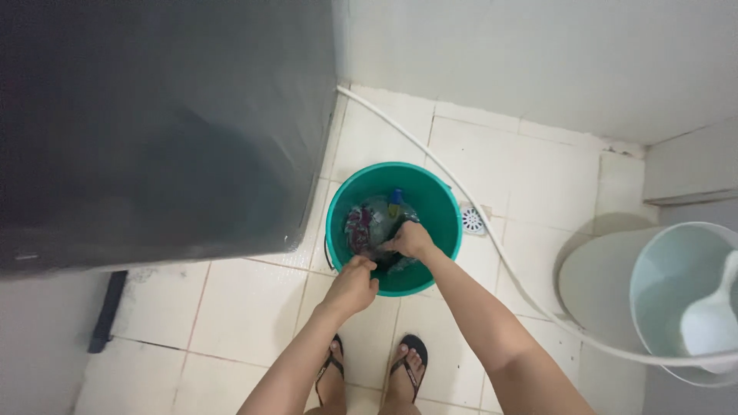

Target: Wringing out clothes from a bucket and putting them into a washing machine, then adding detergent.

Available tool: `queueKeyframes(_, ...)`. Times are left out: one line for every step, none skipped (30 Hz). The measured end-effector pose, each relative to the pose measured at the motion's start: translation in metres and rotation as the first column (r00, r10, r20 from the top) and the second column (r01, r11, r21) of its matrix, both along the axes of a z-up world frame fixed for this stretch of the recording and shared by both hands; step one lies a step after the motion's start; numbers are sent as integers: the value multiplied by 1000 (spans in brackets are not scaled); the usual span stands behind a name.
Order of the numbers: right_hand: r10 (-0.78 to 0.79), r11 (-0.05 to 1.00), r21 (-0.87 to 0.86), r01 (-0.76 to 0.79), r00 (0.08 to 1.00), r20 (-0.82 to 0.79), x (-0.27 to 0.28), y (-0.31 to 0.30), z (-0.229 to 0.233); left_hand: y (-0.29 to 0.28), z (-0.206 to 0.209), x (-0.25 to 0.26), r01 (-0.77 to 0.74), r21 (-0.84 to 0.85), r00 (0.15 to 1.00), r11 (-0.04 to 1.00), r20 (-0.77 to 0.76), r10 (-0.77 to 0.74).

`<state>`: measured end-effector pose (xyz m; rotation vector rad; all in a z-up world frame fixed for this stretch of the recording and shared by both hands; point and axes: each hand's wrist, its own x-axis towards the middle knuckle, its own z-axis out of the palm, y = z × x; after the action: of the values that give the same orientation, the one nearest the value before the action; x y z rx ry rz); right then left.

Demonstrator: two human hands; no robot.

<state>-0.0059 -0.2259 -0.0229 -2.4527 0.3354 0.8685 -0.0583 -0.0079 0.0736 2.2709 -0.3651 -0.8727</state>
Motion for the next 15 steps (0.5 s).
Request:
queueKeyframes(-5,1000,1,5,1000,5,-1,1,20,-3,6,-2,5,1,1000,1000,5,-5)
queueKeyframes(-87,992,91,89,996,-28,-3,1,40,-5,11,-4,10,10,1000,1000,5,-10)
queueKeyframes(-163,969,177,173,984,-69,-4,2,60,-7,17,-5,13,18,1000,1000,4,-13)
queueKeyframes(-167,968,178,176,984,-65,-3,4,79,-10,30,-5,17,18,1000,1000,9,-18)
queueKeyframes(-151,968,193,158,987,-53,-2,2,100,-16,42,-5,-9,55,999,998,-38,12)
queueKeyframes(-134,968,208,140,990,-42,-1,0,120,-22,55,-5,-35,93,996,995,-83,42)
queueKeyframes(-137,969,205,141,990,-34,-1,-2,127,-27,66,-5,-32,89,996,996,-77,39)
queueKeyframes(-79,983,167,74,997,23,0,-5,134,-31,76,-6,-49,92,993,995,-106,59)
queueKeyframes(-18,992,127,8,997,75,0,-6,140,-35,85,-6,-66,98,987,993,-138,79)
queueKeyframes(-21,992,125,11,997,78,1,-5,168,-37,90,-7,-63,96,988,993,-135,76)
queueKeyframes(8,990,136,-26,992,125,2,-3,195,-38,93,-9,-93,-21,996,995,-11,93)
queueKeyframes(37,987,145,-63,984,173,2,-1,222,-40,97,-11,-106,-141,986,984,110,122)
queueKeyframes(33,988,144,-59,984,174,1,2,245,-45,112,-9,-102,-141,987,985,111,118)
queueKeyframes(41,986,152,-71,981,190,0,4,267,-49,127,-8,-141,-212,977,967,131,171)
queueKeyframes(47,984,156,-81,977,209,0,5,290,-56,142,-4,-173,-287,963,942,149,223)
